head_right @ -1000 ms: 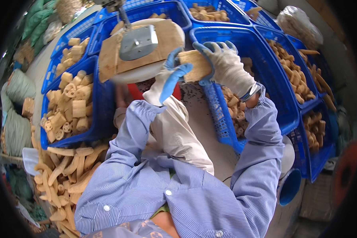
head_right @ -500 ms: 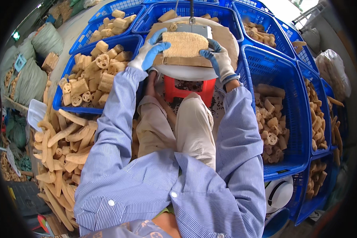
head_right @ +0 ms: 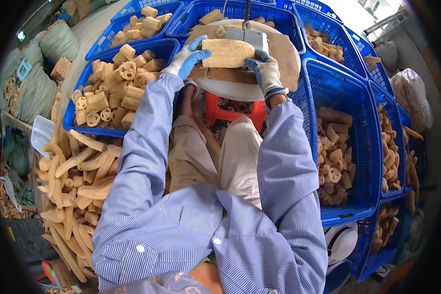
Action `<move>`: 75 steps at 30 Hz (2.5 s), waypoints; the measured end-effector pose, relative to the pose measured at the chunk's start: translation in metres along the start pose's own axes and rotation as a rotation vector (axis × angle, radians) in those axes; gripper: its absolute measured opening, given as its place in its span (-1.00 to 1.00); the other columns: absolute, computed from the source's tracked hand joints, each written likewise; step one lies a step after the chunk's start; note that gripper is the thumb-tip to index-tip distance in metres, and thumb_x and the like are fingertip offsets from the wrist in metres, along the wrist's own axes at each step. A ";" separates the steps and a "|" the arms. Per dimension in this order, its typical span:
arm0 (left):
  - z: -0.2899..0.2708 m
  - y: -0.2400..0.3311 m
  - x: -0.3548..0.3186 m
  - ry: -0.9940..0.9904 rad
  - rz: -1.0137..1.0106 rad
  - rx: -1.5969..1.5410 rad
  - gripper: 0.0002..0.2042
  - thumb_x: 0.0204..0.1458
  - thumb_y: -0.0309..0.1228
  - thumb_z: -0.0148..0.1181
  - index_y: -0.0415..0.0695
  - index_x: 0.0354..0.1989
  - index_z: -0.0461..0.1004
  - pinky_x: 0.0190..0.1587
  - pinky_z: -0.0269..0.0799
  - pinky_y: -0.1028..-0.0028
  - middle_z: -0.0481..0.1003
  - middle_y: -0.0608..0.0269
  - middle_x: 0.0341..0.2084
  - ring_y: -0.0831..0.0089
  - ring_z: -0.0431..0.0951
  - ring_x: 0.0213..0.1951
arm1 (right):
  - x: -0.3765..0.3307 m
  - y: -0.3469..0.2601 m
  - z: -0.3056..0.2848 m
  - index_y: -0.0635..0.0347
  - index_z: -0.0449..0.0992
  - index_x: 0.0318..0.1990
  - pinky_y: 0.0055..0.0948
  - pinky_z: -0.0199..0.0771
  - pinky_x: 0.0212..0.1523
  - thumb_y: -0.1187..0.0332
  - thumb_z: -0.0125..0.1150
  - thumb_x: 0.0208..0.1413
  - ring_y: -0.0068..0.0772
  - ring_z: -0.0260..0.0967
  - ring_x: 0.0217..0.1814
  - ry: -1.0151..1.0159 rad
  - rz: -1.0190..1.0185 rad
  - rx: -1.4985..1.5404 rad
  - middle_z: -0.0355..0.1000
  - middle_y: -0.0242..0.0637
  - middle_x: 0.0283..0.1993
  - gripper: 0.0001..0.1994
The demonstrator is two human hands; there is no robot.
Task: The person cuts long dried loofahs into shorter segments using a vertical saw machine and places the finished pieces into blue plastic crates.
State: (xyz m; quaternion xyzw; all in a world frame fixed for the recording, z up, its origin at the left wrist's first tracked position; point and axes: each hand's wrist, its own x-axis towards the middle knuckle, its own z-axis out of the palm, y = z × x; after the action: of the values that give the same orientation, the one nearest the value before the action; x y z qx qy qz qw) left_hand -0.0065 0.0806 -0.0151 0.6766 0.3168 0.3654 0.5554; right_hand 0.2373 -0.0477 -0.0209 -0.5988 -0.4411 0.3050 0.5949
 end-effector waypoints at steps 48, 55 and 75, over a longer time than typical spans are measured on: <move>0.033 -0.018 0.099 0.476 -0.007 0.431 -0.49 0.18 0.05 0.13 -0.02 0.17 0.43 0.00 0.44 0.29 0.60 0.09 -0.11 0.21 0.59 -0.08 | 0.105 0.008 0.006 0.21 0.67 -0.20 -0.54 0.43 -0.42 0.41 0.44 0.07 -0.60 0.40 -0.49 0.157 0.108 -0.057 0.53 -0.45 -0.44 -0.84; 0.020 -0.021 0.107 0.380 -0.026 0.255 -0.40 0.19 0.14 0.06 0.01 0.27 0.34 0.07 0.44 0.20 0.52 -0.02 0.07 0.06 0.55 0.07 | 0.110 0.008 -0.009 0.20 0.60 -0.09 -0.50 0.50 -0.30 0.38 0.42 0.08 -0.54 0.45 -0.36 0.038 0.169 0.136 0.55 -0.38 -0.30 -0.75; -0.038 -0.044 -0.178 -0.361 -0.274 -1.814 -0.29 0.27 0.08 -0.14 -0.26 0.39 0.15 -0.11 0.65 0.04 0.23 -0.36 0.28 -0.29 0.37 0.21 | -0.169 0.083 -0.103 0.34 0.41 0.20 -0.34 0.51 0.15 0.39 0.05 0.34 -0.29 0.46 0.18 0.104 -0.037 1.037 0.48 -0.09 0.18 -0.66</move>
State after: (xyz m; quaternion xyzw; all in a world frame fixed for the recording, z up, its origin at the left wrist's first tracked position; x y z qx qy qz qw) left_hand -0.1348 -0.0399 -0.0795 -0.0124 -0.1035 0.2935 0.9503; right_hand 0.2712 -0.2365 -0.1186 -0.2319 -0.2127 0.4426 0.8397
